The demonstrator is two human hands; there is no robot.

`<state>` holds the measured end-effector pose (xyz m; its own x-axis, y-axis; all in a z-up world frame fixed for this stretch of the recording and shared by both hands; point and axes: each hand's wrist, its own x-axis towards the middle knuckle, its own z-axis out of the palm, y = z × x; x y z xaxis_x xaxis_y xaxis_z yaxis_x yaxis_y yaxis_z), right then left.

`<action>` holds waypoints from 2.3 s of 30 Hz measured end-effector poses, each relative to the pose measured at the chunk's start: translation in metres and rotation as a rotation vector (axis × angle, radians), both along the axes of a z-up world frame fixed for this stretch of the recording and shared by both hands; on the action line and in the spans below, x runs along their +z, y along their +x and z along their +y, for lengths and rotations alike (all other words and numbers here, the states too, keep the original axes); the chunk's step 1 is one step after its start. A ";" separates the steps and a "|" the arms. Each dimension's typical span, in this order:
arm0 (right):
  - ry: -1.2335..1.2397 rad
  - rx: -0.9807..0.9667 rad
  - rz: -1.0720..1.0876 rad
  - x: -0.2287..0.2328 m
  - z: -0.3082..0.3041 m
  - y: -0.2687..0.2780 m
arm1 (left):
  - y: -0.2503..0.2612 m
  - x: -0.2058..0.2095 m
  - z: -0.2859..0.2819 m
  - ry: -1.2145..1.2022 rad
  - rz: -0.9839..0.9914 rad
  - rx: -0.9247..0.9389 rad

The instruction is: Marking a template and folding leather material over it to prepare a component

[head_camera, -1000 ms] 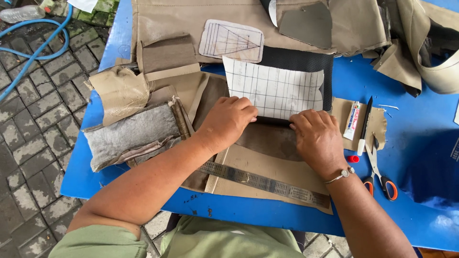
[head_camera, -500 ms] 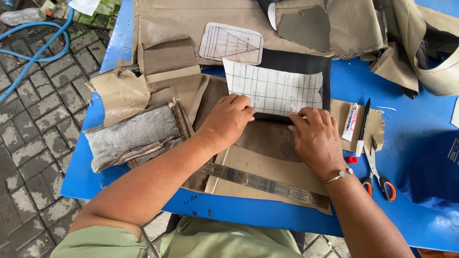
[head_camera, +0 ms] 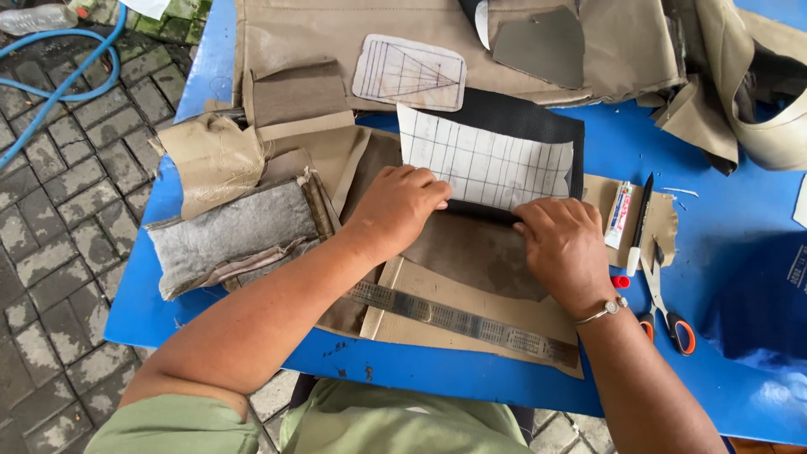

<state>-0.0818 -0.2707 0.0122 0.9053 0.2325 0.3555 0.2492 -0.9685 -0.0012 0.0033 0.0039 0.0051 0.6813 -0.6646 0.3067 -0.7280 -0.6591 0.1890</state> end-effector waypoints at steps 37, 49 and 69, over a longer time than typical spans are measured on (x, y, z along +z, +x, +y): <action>-0.030 -0.020 -0.044 -0.002 -0.002 0.018 | 0.015 -0.032 -0.012 -0.048 -0.262 0.035; -0.024 -0.027 0.014 -0.006 -0.004 0.019 | 0.007 -0.028 -0.025 -0.108 -0.400 0.042; -0.041 0.003 -0.059 -0.013 -0.011 0.033 | 0.020 -0.004 -0.013 -0.058 -0.169 0.005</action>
